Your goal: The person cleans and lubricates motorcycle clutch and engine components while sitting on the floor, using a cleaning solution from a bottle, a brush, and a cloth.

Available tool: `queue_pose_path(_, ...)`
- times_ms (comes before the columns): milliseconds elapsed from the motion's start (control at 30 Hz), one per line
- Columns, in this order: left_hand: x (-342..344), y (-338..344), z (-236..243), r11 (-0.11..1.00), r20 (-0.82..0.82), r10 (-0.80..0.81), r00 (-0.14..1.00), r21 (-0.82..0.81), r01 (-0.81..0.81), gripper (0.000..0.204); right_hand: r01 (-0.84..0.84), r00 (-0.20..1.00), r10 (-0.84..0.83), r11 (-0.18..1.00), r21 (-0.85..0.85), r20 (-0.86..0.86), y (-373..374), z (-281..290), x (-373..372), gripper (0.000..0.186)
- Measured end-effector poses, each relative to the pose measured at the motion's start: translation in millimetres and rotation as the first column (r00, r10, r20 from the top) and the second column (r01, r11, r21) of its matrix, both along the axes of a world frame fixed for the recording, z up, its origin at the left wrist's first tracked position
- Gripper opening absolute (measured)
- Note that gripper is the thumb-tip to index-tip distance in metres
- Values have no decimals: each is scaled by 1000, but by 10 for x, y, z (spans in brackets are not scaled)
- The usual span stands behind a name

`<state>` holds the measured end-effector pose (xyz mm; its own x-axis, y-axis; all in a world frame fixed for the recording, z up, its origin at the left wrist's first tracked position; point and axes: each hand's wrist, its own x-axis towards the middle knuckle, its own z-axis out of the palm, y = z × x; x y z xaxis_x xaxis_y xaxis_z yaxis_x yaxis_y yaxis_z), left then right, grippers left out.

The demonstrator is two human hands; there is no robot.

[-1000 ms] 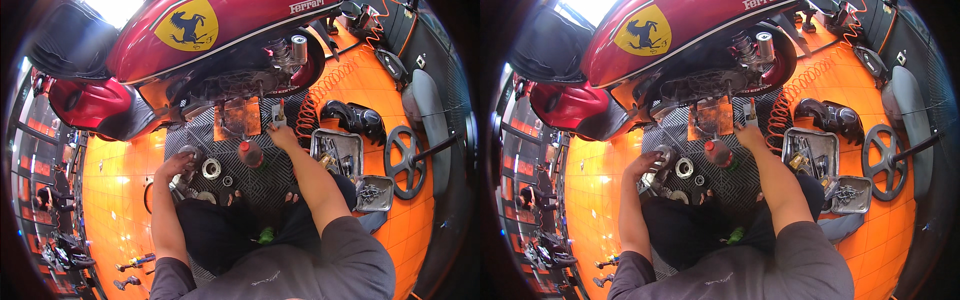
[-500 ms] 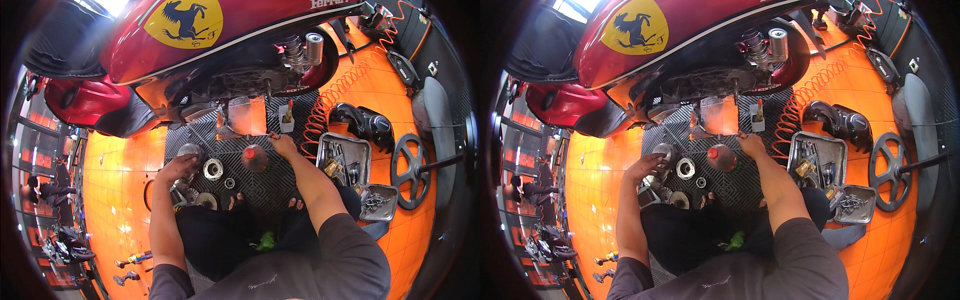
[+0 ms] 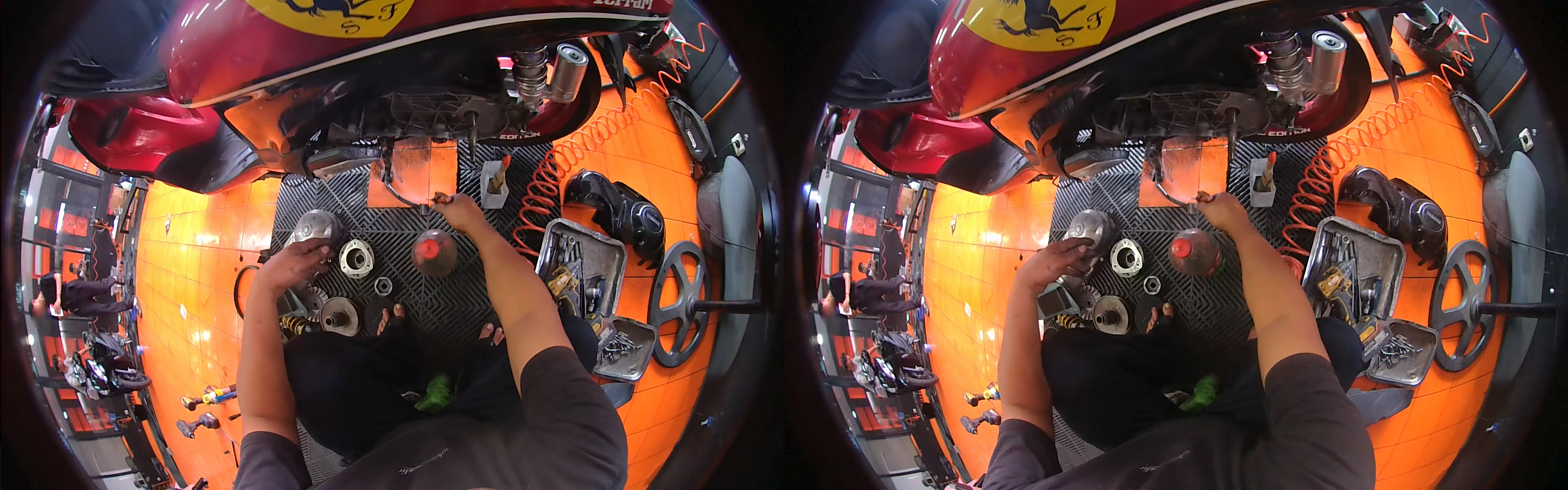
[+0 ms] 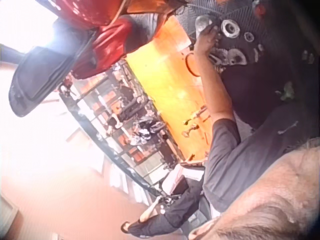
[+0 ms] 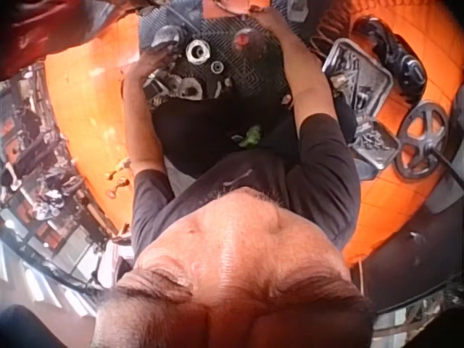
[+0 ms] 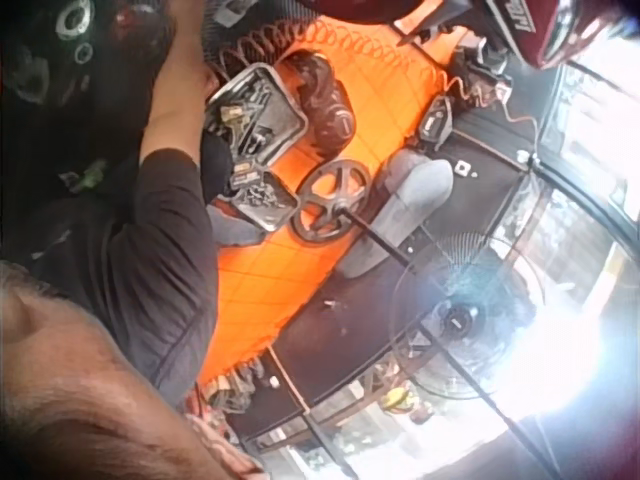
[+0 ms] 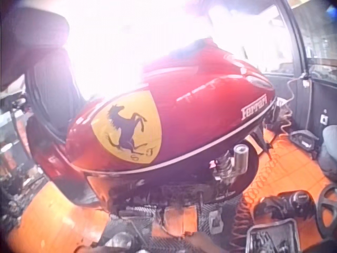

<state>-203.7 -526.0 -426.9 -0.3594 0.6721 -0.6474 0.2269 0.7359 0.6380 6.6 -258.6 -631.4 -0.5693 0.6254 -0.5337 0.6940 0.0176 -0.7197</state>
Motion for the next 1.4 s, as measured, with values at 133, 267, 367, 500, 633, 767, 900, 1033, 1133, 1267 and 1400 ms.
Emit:
queue_pose_path(133, -45, -84, -14, 1000, -14, -10, 1000, 1, 10, 44, 226, 972, -234, 942, 250, 3, 78, -153, -241, 56)
queue_pose_path(267, 17, -118, 102, 1000, -31, 13, 999, -9, -13, 43, 309, 945, -328, 886, 347, -5, 141, -183, -380, 56)
queue_pose_path(367, 31, -144, 173, 999, -82, -25, 996, -23, 23, 45, 220, 975, -211, 890, 400, -67, 301, -438, -490, 57)
queue_pose_path(500, -54, -337, 95, 1000, -62, -3, 998, 14, 4, 44, 12, 998, 4, 955, 296, -55, 303, -479, -731, 57)
queue_pose_path(633, -131, -410, 76, 999, -90, -38, 995, 0, 39, 42, 53, 998, -68, 779, 625, 0, 555, -599, -746, 50)
queue_pose_path(767, -173, -565, 49, 999, -50, 40, 998, 9, -40, 42, 55, 998, -53, 900, 432, -15, 503, -386, -823, 49)
queue_pose_path(900, -207, -577, 47, 996, -105, -39, 994, 72, 47, 40, 79, 993, -25, 871, 486, -116, 573, -513, -818, 51)
queue_pose_path(1033, -177, -589, 49, 996, -57, 15, 998, 85, -10, 40, 57, 996, -49, 994, 94, -81, 390, -338, -876, 48)
queue_pose_path(1133, -248, -637, -16, 988, -128, -41, 991, 143, 60, 41, 155, 977, -161, 986, -52, -140, 199, -241, -843, 44)
queue_pose_path(1267, -231, -629, 34, 987, -86, -19, 996, 155, 32, 42, -10, 993, -1, 996, -89, -118, 182, -294, -870, 46)
queue_pose_path(1400, -240, -577, 87, 997, -102, -69, 992, 32, 73, 42, -96, 995, 99, 968, 232, 2, 292, -283, -912, 65)
